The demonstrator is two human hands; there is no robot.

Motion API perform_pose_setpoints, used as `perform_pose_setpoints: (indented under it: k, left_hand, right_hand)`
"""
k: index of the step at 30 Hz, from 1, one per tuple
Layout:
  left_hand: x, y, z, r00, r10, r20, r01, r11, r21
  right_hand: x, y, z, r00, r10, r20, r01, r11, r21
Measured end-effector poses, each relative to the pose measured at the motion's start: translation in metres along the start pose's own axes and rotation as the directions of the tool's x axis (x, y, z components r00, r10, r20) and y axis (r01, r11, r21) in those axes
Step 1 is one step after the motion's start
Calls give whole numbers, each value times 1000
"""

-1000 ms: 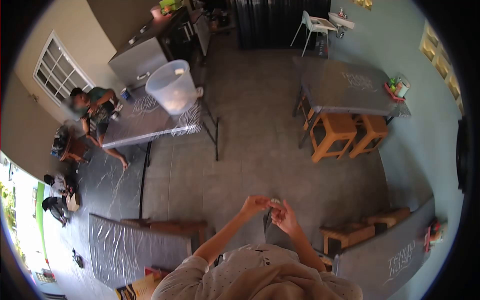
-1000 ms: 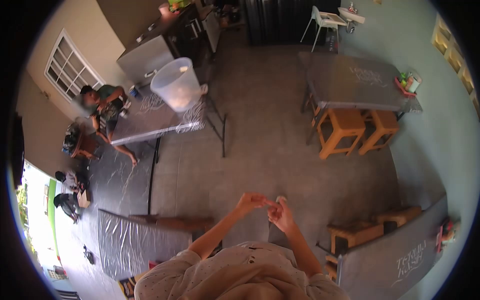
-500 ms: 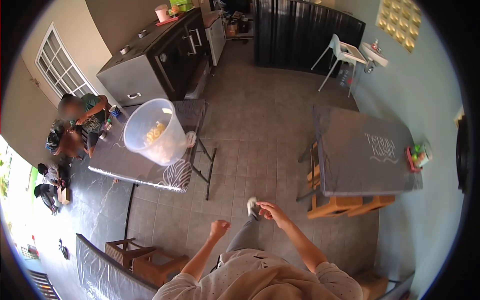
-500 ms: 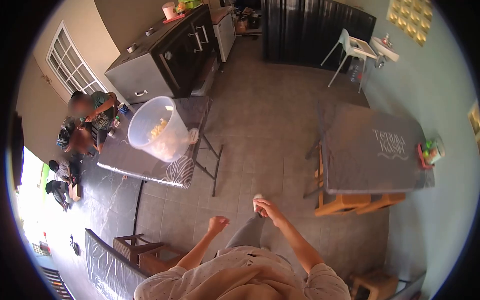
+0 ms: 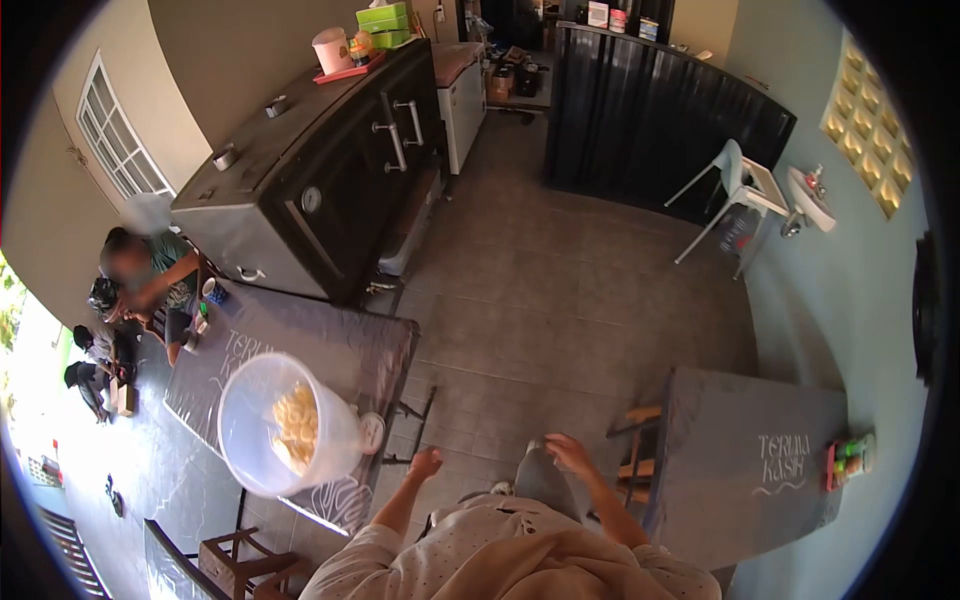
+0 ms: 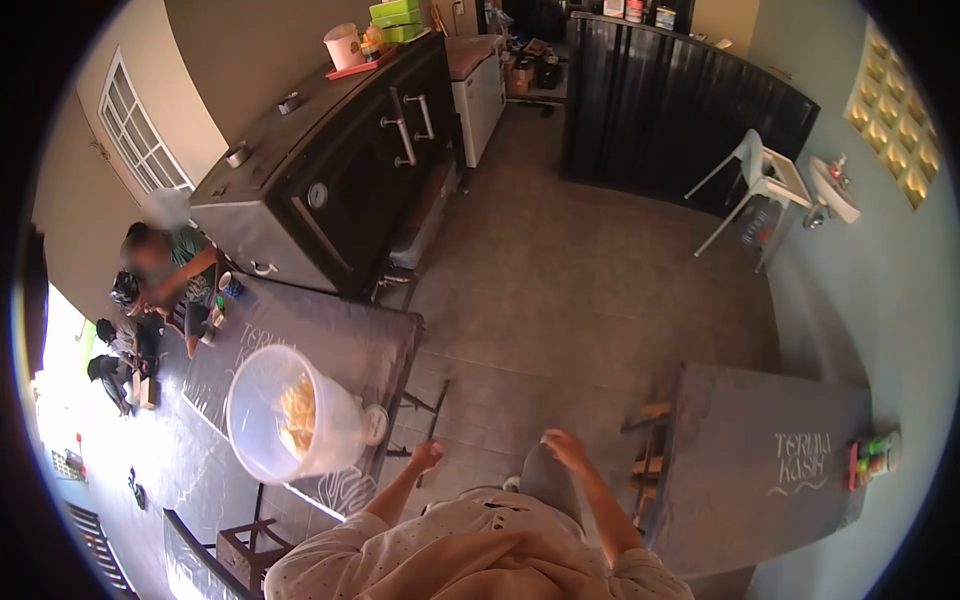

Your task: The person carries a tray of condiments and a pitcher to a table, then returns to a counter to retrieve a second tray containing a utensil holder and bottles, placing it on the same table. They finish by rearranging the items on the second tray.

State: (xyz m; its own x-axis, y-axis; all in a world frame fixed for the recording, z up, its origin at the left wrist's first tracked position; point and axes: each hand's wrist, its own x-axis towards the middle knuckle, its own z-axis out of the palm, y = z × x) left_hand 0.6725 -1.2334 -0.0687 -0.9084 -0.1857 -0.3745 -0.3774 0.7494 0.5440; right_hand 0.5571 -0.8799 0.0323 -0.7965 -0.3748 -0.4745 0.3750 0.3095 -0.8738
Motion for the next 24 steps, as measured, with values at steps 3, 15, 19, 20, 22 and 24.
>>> perform_pose_setpoints:
  k: [3,15,19,20,22,24]
  left_hand:
    - [73,53,-38,997,77,7,-75,991,-115]
    - [271,24,-111,900,89,427,-84,996,-29]
    - [342,50,-153,968,-211,134,227,967,-119]
    - [363,61,-166,969,-216,122,232,962,-143]
    - [396,81,-195,975,-212,-61,194,955,-224]
    - [434,104,-230,980,-190,-60,171,957,-234]
  right_hand:
    - [82,126,-71,984,-104,-147,35,911,-411]
    - [273,45,-201,640,664,-386,-666,730,152]
    - [509,-37,-201,965,243,-98,-228,964,137]
    - [559,-133,-179,969,240,-51,-246,942,-227]
    - [655,-260,-136,995,-57,78,78,952,-295]
    - [711,-397,-93,937,-316,151,339,926,-168]
